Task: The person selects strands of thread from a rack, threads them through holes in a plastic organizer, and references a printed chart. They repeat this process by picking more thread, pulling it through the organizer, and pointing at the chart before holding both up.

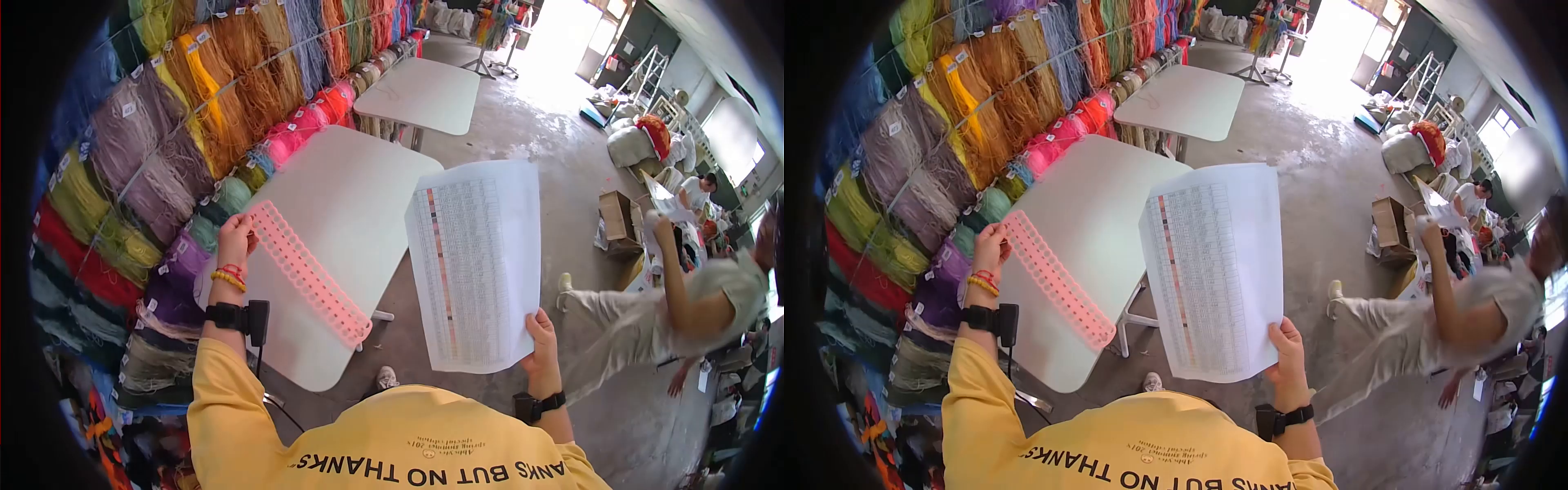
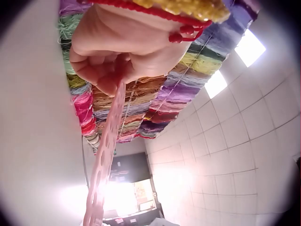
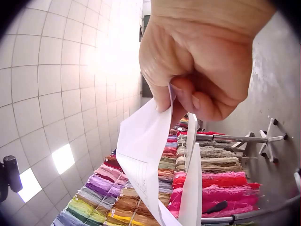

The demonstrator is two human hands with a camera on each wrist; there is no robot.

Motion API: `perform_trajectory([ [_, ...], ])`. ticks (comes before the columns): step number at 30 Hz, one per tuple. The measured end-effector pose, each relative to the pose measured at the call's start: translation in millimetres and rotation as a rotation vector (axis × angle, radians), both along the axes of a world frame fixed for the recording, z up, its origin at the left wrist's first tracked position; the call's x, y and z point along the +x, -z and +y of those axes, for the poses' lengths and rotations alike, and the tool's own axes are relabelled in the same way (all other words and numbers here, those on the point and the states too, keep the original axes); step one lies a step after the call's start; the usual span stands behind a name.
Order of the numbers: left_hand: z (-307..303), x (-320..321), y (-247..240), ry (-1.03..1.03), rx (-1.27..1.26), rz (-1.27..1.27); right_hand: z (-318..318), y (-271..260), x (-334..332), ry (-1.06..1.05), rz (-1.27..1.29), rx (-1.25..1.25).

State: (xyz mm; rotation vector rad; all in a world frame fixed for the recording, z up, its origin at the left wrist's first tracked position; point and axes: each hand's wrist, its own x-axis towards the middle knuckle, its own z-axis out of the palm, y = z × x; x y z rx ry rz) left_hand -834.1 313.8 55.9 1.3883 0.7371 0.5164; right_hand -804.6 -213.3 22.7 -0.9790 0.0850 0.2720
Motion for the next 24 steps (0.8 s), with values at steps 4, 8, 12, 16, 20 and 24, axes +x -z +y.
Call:
perform_trajectory([
  [4,29,30,34,-0.008,0.152,0.168,3,3,23,-0.002,0.013,0.003],
  [8,49,36,84,-0.097,0.813,0.287,8,1,56,-0.037,0.027,0.010],
  [12,-36,9,54,0.102,0.964,0.418,7,7,95,-0.147,0.006,0.018],
  [16,-102,-15,44,0.202,1.061,0.609,6,9,137,-0.216,0.006,0.018],
  [20,-143,-16,37,0.253,1.065,0.829,8,3,168,-0.263,0.027,0.017],
  [24,-149,-2,39,0.382,1.026,0.791,2,11,200,-0.323,0.028,0.028],
])
